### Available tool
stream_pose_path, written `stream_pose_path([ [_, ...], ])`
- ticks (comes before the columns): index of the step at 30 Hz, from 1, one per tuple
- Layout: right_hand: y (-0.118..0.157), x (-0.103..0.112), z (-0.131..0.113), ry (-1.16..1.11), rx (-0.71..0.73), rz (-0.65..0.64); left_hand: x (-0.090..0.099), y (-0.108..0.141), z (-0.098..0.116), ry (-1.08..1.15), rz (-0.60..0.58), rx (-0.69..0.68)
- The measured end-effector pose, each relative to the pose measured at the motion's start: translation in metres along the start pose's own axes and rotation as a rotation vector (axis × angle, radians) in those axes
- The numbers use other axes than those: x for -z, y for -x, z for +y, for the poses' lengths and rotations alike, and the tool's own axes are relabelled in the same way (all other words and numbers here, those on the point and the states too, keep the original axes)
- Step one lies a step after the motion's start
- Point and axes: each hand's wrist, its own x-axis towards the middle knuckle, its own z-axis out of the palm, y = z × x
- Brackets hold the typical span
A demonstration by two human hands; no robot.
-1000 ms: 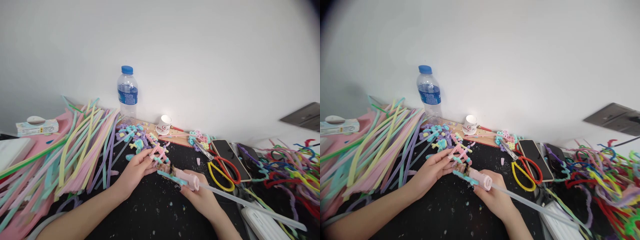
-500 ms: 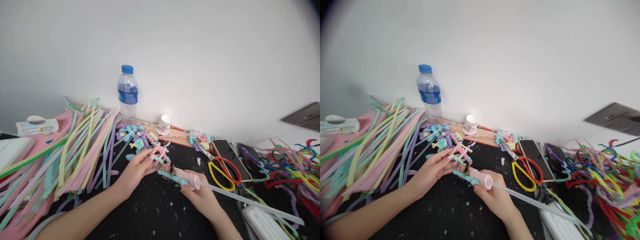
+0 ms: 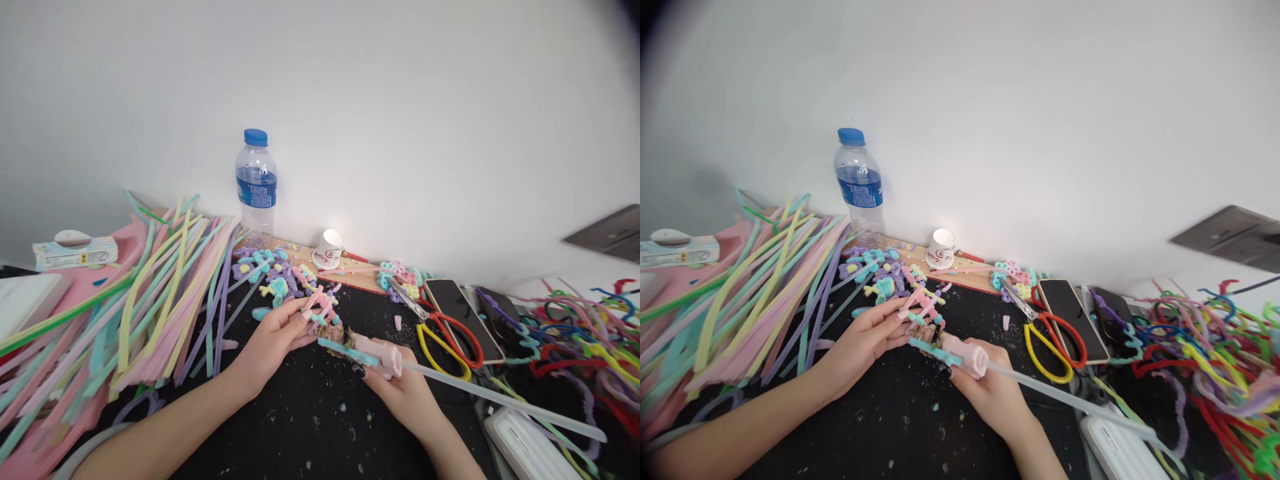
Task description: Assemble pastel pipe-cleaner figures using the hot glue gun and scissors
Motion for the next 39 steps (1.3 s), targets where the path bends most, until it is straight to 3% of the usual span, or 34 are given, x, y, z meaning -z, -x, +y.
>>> stream_pose_path([
  [24, 0.0000, 0.0000, 0.0071, -0.098, -0.093, -0.051, 0.0005, 0.0011, -0.0008, -0.007, -0.014, -0.009],
  [39, -0.0002, -0.0003, 0.0089, -0.085, -0.097, 0.002, 0.0010, 0.0017, -0.0004, -0.013, -0.012, 0.000],
])
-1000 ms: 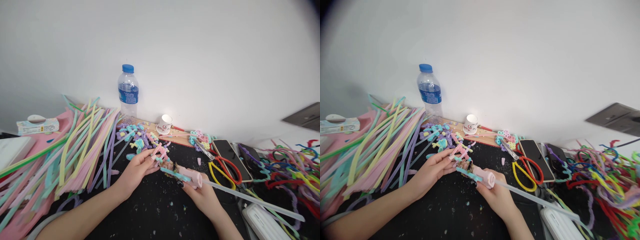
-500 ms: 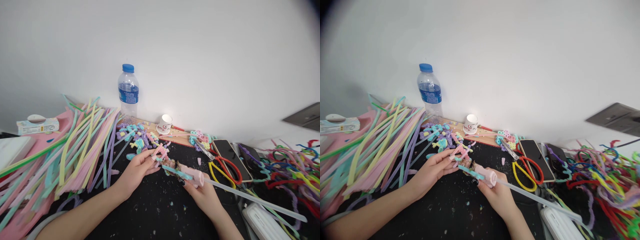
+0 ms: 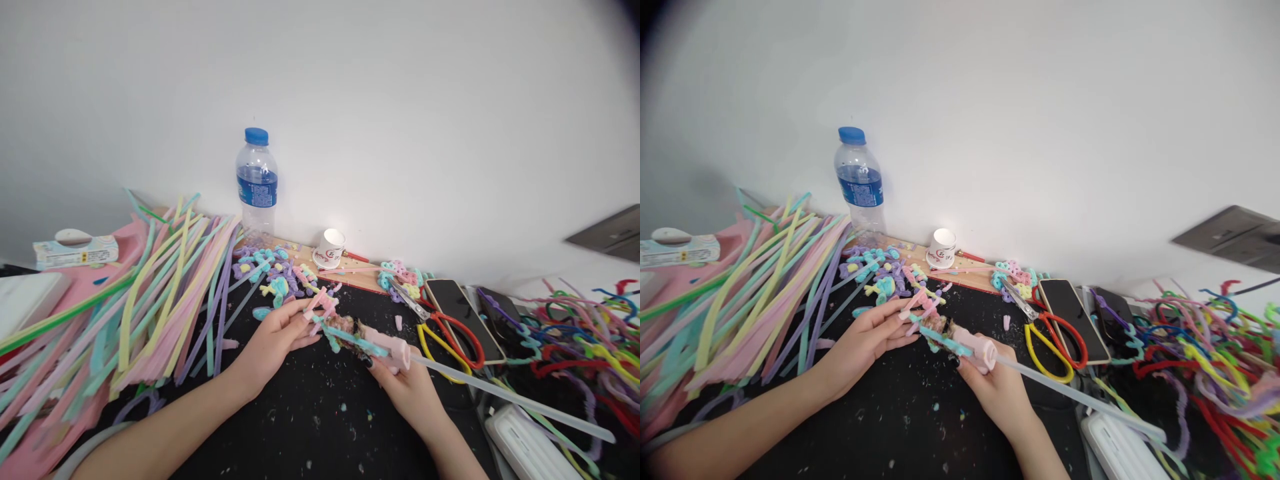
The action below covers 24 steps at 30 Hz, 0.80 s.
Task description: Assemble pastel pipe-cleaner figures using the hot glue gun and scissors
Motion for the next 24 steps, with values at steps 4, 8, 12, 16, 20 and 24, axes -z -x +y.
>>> stream_pose_path([
  [4, 0.0007, -0.0006, 0.0024, 0.015, -0.007, -0.001, 0.0007, -0.0006, -0.0010, -0.014, -0.003, -0.003],
  [8, -0.0001, 0.0007, 0.0009, 0.043, 0.004, 0.020, 0.0006, -0.0011, -0.0014, -0.010, -0.010, -0.011],
  [12, -0.0011, 0.0020, -0.0011, 0.037, 0.010, 0.020, 0.0007, -0.0013, -0.0018, -0.010, -0.007, -0.005],
  [16, -0.0003, 0.0011, -0.0004, -0.004, -0.024, 0.043, 0.0011, -0.0013, -0.0026, -0.002, -0.007, -0.007],
  [20, -0.0007, 0.0005, 0.0001, -0.062, -0.034, 0.051, 0.0006, -0.0006, -0.0014, -0.014, -0.014, -0.013],
  [24, -0.0015, 0.0013, 0.0007, -0.055, -0.033, 0.075, -0.0001, 0.0006, 0.0011, -0.035, -0.016, -0.003],
])
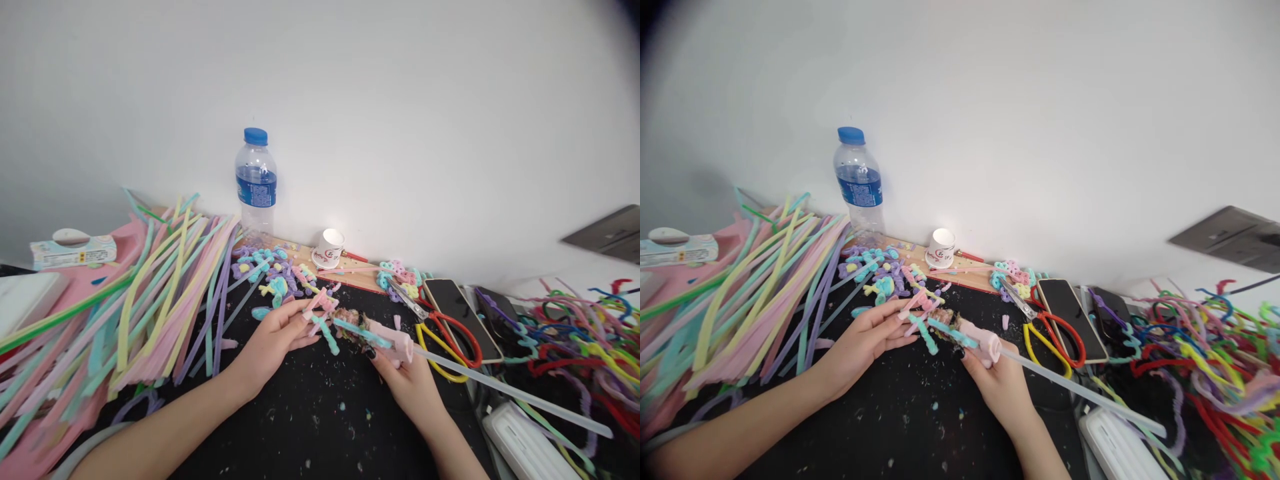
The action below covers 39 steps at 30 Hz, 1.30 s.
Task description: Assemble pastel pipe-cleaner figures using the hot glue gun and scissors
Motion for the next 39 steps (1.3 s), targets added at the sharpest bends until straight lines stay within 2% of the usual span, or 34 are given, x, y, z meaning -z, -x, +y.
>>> stream_pose_path([
  [9, 0.000, 0.000, 0.000, 0.015, -0.067, -0.013, 0.000, 0.000, 0.002, 0.002, -0.001, 0.001],
  [14, -0.002, 0.001, 0.000, 0.027, -0.036, 0.007, 0.002, -0.001, -0.002, 0.016, 0.000, -0.008],
  [27, 0.000, 0.003, 0.004, 0.047, -0.099, 0.001, 0.003, -0.002, -0.004, -0.020, -0.009, -0.013],
  [39, 0.000, 0.002, 0.012, 0.068, -0.099, 0.037, 0.004, -0.003, -0.006, 0.008, 0.017, 0.001],
])
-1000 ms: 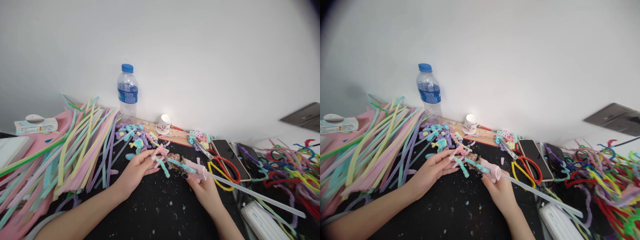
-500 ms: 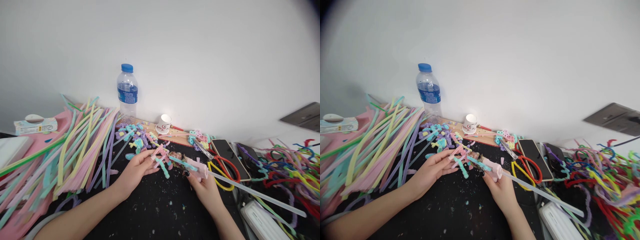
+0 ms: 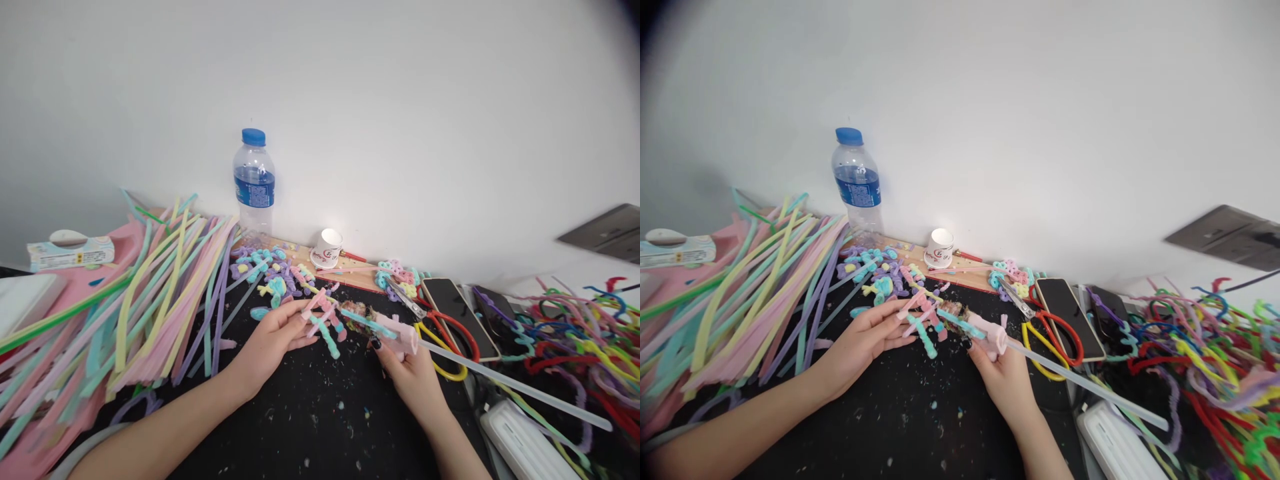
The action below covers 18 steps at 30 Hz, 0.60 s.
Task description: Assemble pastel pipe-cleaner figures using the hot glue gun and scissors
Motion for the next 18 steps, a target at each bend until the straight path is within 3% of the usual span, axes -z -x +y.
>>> stream_pose_path([
  [10, 0.0003, 0.0017, 0.0007, 0.025, 0.025, 0.029, -0.0016, -0.0002, 0.0016, -0.008, 0.014, 0.006],
  [18, -0.0037, 0.0053, -0.0028, 0.186, -0.013, 0.123, -0.0023, 0.0017, 0.0043, -0.011, 0.005, -0.012],
])
